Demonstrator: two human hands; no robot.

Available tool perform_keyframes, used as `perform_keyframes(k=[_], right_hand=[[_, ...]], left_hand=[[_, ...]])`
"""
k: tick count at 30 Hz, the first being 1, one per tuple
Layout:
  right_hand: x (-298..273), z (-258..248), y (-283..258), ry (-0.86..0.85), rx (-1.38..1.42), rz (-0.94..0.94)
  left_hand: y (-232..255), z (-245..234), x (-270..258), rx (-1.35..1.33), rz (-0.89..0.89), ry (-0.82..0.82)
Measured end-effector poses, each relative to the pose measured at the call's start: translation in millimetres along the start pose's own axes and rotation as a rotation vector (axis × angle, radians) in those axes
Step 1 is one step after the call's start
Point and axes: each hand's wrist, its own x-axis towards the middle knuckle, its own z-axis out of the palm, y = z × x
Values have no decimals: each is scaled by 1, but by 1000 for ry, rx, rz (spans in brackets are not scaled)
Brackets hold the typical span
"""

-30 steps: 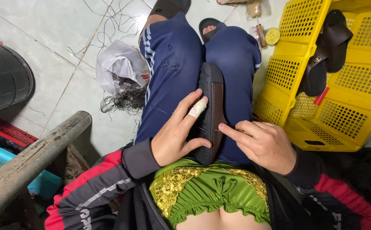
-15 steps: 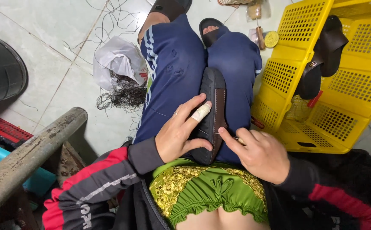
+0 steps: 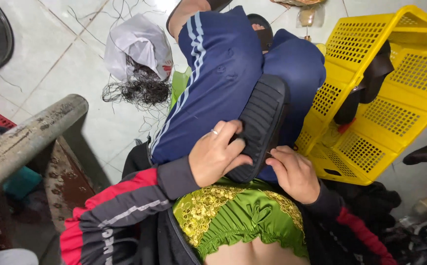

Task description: Hand-sewing a rubber sole onto a shoe using a needle and thread while sitting on the floor.

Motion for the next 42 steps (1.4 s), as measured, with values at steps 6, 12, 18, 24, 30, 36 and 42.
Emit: perform_keyframes(k=[6, 12, 18, 24, 30, 36, 42], right_hand=[[23, -16, -22, 44, 150, 46], [24, -21, -19, 100, -105, -188], [18, -30, -17, -23, -118, -145], [25, -69, -33, -357, 76, 338], [-4, -75, -15, -313, -144, 0], [19, -4, -14, 37, 531, -13], [42, -22, -36, 39, 369, -88]], left_hand=[[14, -19, -3, -1100, -414, -158], [-1, 18, -8, -878, -449, -26], [2, 21, -5, -754, -492, -207], [26, 11, 13, -108, -104, -79], [40, 1, 21, -86, 47, -110], [20, -12, -1, -24, 63, -73], [9, -14, -18, -91, -25, 31]])
